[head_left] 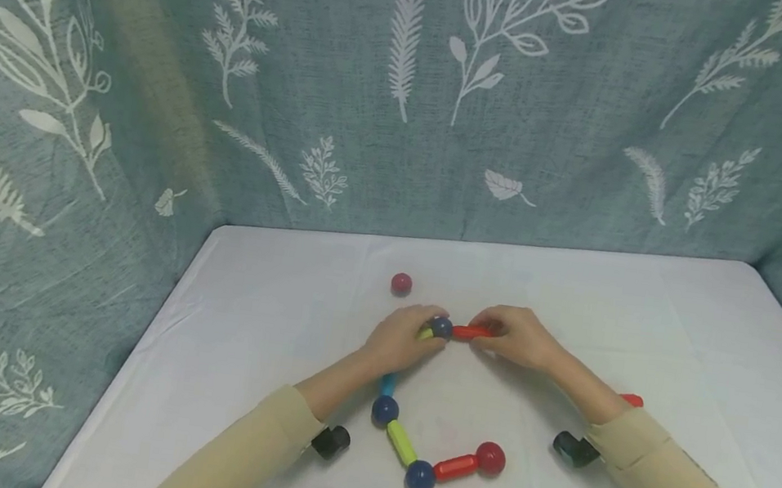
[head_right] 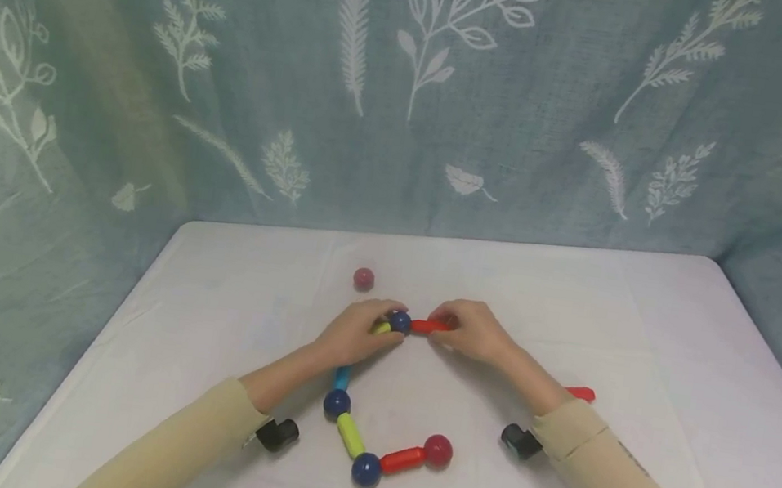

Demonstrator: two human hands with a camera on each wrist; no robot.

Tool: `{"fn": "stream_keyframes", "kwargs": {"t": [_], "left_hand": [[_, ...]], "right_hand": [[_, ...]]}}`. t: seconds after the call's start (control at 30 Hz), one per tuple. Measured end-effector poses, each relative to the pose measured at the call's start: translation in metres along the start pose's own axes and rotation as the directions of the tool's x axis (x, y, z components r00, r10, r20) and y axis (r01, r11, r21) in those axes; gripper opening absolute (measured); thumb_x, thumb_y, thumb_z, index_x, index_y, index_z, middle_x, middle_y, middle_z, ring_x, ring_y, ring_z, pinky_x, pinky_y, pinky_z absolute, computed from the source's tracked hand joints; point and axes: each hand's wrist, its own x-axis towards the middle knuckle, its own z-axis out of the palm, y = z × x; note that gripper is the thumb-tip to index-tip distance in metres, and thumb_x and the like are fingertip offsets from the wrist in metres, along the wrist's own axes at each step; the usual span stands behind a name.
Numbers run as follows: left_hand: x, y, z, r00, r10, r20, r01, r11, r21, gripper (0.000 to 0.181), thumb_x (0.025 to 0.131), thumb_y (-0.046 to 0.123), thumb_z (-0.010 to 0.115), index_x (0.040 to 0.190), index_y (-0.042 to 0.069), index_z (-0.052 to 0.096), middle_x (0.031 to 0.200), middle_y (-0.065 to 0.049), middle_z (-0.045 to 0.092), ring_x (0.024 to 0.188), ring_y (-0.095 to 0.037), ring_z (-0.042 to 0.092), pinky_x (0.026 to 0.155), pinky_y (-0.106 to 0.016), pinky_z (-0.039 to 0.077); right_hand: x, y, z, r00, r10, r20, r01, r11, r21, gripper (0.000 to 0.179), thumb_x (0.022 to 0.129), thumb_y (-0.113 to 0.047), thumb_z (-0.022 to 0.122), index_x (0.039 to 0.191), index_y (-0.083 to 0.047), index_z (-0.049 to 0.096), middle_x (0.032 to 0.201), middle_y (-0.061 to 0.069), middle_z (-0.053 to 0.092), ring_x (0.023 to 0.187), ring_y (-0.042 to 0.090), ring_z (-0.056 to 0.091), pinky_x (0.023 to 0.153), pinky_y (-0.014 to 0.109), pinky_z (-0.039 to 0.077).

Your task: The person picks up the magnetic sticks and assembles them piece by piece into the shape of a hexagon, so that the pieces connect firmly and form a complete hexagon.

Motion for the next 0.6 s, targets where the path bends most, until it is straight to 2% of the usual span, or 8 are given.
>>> {"fn": "stream_keyframes", "kwargs": {"t": [0.07, 0.13, 0.3, 0.43, 0.6], "left_hand": [[-0.003, 0.002, -0.003, 1.000, -0.009, -0.010, 0.009, 0.999, 0.043, 0.043, 0.091, 0.028, 0.069, 0.130, 0.014, 0.059, 0.127, -0.004, 0.063, 0.120, -0.023, 0.056, 0.099, -0.039, 0.045], [-0.004, 0.003, -0.005, 1.000, 0.007, -0.012, -0.006, 0.997, 0.071, 0.043, 0.090, 0.030, 0.070, 0.129, 0.012, 0.060, 0.125, -0.005, 0.063, 0.118, -0.023, 0.057, 0.097, -0.038, 0.046], [-0.001, -0.001, -0.011, 0.998, 0.061, 0.020, -0.062, 0.996, 0.068, 0.039, 0.091, 0.034, 0.069, 0.123, 0.013, 0.065, 0.119, -0.003, 0.066, 0.115, -0.021, 0.058, 0.098, -0.036, 0.045], [-0.002, -0.008, -0.013, 0.998, 0.051, 0.027, -0.053, 0.997, 0.061, 0.030, 0.092, 0.036, 0.068, 0.113, 0.015, 0.070, 0.109, 0.001, 0.069, 0.107, -0.019, 0.061, 0.094, -0.036, 0.047], [-0.004, -0.015, -0.014, 0.998, 0.067, 0.006, -0.068, 0.996, 0.057, 0.029, 0.091, 0.035, 0.069, 0.112, 0.016, 0.071, 0.107, 0.002, 0.071, 0.104, -0.019, 0.063, 0.091, -0.036, 0.048]], "right_hand": [[0.002, -0.001, 0.003, 1.000, -0.011, -0.004, 0.011, 1.000, 0.009, 0.023, 0.084, -0.009, 0.074, 0.106, -0.005, 0.071, 0.099, 0.005, 0.070, 0.094, 0.024, 0.064, 0.084, 0.042, 0.052], [0.004, -0.003, 0.006, 0.999, -0.046, -0.010, 0.046, 0.999, 0.018, 0.022, 0.084, -0.008, 0.075, 0.105, -0.005, 0.071, 0.098, 0.004, 0.070, 0.094, 0.023, 0.064, 0.084, 0.041, 0.052], [0.013, -0.008, 0.011, 0.989, -0.146, 0.003, 0.145, 0.988, 0.044, 0.019, 0.083, -0.008, 0.076, 0.102, -0.006, 0.072, 0.097, 0.003, 0.072, 0.092, 0.021, 0.067, 0.081, 0.036, 0.054], [0.024, -0.015, 0.006, 0.991, -0.115, 0.071, 0.113, 0.993, 0.035, 0.019, 0.088, -0.018, 0.073, 0.105, -0.011, 0.072, 0.099, -0.001, 0.072, 0.096, 0.018, 0.065, 0.083, 0.036, 0.053], [0.050, -0.022, -0.001, 0.993, -0.088, 0.072, 0.086, 0.996, 0.028, 0.026, 0.092, -0.019, 0.067, 0.115, -0.007, 0.068, 0.108, 0.006, 0.069, 0.101, 0.024, 0.063, 0.086, 0.040, 0.052]]}}
